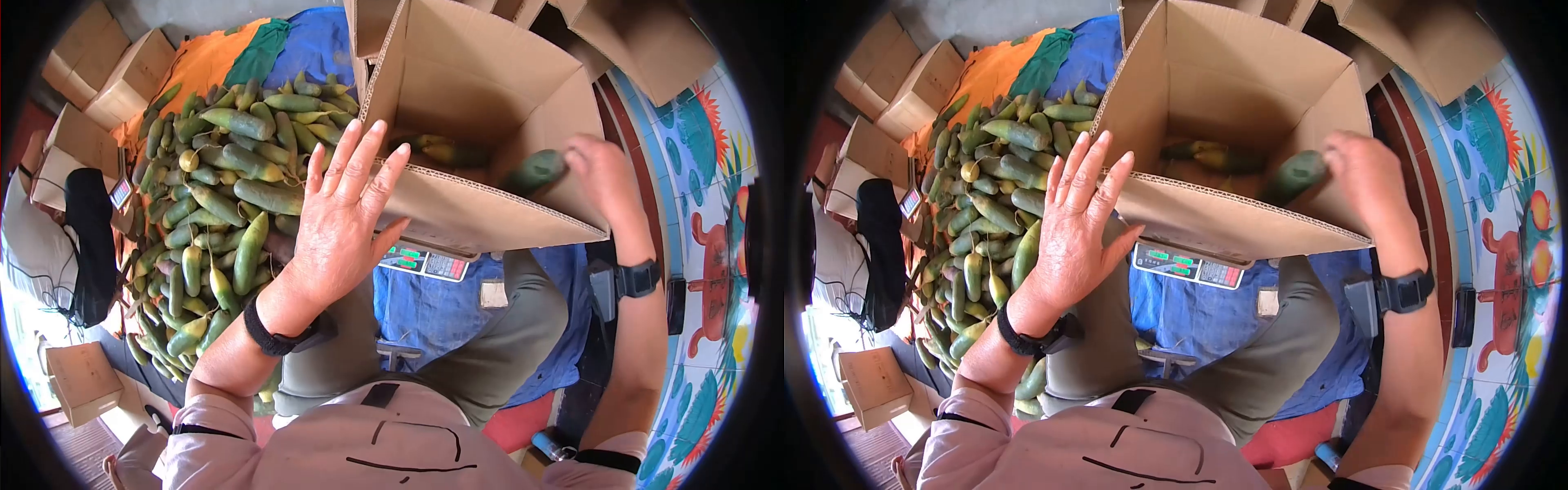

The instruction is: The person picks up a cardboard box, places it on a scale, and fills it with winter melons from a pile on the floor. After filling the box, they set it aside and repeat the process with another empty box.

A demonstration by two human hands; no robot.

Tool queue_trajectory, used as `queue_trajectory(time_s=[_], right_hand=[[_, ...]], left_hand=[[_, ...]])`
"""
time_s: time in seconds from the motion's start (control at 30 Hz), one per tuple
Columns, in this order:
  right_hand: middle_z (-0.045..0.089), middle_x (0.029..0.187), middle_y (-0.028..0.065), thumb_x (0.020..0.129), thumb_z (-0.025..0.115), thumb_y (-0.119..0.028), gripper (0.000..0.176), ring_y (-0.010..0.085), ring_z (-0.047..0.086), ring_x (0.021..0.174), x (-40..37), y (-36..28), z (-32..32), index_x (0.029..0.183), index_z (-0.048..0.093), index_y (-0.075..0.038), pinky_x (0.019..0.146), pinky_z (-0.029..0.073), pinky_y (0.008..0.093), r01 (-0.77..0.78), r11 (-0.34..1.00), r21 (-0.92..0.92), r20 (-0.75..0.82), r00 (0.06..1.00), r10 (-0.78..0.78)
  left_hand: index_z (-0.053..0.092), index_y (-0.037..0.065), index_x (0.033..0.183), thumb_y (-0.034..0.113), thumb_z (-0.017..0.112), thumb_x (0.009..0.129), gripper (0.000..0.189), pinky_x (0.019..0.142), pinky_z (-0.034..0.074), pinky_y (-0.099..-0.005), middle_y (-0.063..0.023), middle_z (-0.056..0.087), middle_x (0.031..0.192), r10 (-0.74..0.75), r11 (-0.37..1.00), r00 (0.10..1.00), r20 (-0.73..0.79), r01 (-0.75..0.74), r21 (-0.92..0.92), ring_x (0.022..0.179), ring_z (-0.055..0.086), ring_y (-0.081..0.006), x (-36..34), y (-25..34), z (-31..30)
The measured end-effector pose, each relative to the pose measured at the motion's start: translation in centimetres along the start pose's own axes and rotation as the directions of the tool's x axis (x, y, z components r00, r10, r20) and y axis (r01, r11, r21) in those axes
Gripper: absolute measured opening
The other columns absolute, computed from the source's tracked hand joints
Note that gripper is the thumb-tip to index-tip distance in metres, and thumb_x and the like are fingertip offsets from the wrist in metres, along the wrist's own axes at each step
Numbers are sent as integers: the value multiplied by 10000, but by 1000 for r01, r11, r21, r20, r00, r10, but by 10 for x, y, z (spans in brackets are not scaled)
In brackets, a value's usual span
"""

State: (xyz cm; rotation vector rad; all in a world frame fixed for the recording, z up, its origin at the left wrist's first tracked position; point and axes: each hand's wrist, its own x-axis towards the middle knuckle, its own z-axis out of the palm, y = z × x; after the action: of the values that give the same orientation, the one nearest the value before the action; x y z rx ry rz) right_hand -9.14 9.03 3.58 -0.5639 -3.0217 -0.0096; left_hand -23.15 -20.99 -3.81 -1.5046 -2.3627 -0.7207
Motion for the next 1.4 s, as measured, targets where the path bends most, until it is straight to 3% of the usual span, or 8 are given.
queue_trajectory(time_s=[0.2,0.53,0.8,1.0,1.2,1.33,1.37,1.4], right_hand=[[615,878,170,863,611,-143,184,323,604,785,-44,-35,-12,962,608,13,724,476,353,10,911,412,-260,960,107],[548,1263,165,809,613,-32,408,352,506,1160,-111,-45,42,1213,558,0,990,393,435,32,998,62,-542,840,7],[568,1240,137,782,641,-20,409,332,524,1131,-186,-11,113,1186,572,-18,973,403,430,-117,991,65,-367,921,133],[582,1197,155,782,641,-21,394,346,548,1089,-195,-11,149,1171,575,-14,944,426,412,-230,954,192,-269,923,277],[583,1187,188,841,573,-28,332,356,550,1090,-195,-9,150,1171,573,6,950,424,416,-259,951,169,-272,915,298],[578,1190,197,858,562,-38,328,363,548,1087,-200,-1,155,1183,564,10,949,423,421,-224,969,106,-277,929,245],[576,1193,197,862,561,-42,330,365,546,1089,-201,0,155,1188,560,12,950,422,423,-239,966,102,-272,927,258],[574,1195,197,865,559,-46,332,367,545,1090,-202,0,155,1192,556,14,950,420,426,-258,962,94,-267,924,274]], left_hand=[[388,132,1421,141,775,692,825,1111,213,-535,-154,291,1499,15,1000,1000,-1,-15,-4,1397,258,-358,0,0,0],[472,72,1356,36,703,724,674,1078,349,-419,-179,423,1415,-160,961,968,-193,108,-256,1332,383,-351,-25,-35,-4],[629,14,1134,96,615,845,301,911,475,-362,-177,660,1084,-524,798,805,280,578,-168,1036,627,-313,-148,-134,42],[643,26,1075,139,615,842,260,838,500,-360,-181,673,1009,-491,665,554,673,737,-122,938,652,-327,-262,-172,86],[629,115,1055,218,578,812,269,872,477,-447,-158,630,1093,-287,831,341,895,554,56,1046,597,-327,-306,-121,157],[605,114,1135,201,579,779,368,980,397,-461,-102,542,1218,-148,952,421,895,307,13,1232,438,-269,-303,-100,175],[565,72,1185,197,570,792,412,1001,377,-498,-113,546,1193,-69,995,617,784,95,13,1229,440,-277,-324,-98,191],[535,58,1230,215,563,811,448,1026,345,-535,-118,533,1226,-25,999,508,861,-21,41,1241,428,-267,-342,-97,209]])
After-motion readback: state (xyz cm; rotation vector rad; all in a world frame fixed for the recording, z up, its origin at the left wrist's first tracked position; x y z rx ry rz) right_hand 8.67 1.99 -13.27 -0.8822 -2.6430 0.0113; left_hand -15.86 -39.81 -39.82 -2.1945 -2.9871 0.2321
